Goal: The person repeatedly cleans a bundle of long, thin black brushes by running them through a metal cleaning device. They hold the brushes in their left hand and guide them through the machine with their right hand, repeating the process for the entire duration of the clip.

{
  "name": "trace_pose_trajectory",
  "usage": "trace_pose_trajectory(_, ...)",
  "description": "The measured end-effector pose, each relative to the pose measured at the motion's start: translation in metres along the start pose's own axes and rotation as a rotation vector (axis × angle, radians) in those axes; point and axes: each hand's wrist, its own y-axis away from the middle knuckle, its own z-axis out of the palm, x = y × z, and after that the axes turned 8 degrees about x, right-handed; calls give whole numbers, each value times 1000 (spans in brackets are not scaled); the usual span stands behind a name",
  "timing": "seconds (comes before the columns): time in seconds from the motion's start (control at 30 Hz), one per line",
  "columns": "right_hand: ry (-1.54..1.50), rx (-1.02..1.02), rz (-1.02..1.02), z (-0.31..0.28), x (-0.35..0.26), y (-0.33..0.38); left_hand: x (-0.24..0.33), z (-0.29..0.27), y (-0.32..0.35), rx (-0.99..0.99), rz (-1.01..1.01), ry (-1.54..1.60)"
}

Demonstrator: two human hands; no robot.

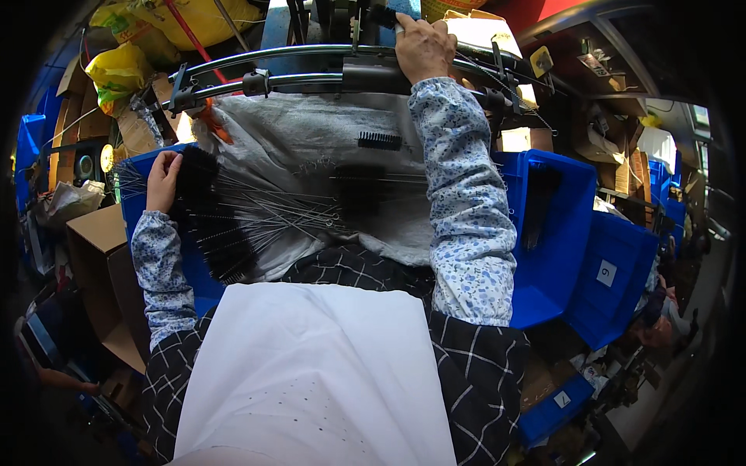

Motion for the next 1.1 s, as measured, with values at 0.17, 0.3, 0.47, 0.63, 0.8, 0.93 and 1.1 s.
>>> trace_pose_trajectory(0.17, -30, 20, -76, 4, -2, -3, -4, -2, -2, -7, 79, -87)
trace_pose_trajectory(0.3, -27, 40, -123, 3, -3, -2, 5, -4, -1, -19, 20, 137)
trace_pose_trajectory(0.47, 47, 54, -118, 2, -4, -3, 9, -14, -3, 69, -101, 438)
trace_pose_trajectory(0.63, -31, 20, -98, 5, -2, -3, 30, -31, -1, 369, 93, 525)
trace_pose_trajectory(0.8, -76, 7, -78, 14, 6, -9, 46, -61, 4, 534, 122, 796)
trace_pose_trajectory(0.93, -170, 22, -117, 15, 1, -8, 54, -83, 17, 616, 152, 793)
trace_pose_trajectory(1.1, -66, 130, -132, 7, -4, -7, 62, -92, 29, 707, 180, 640)
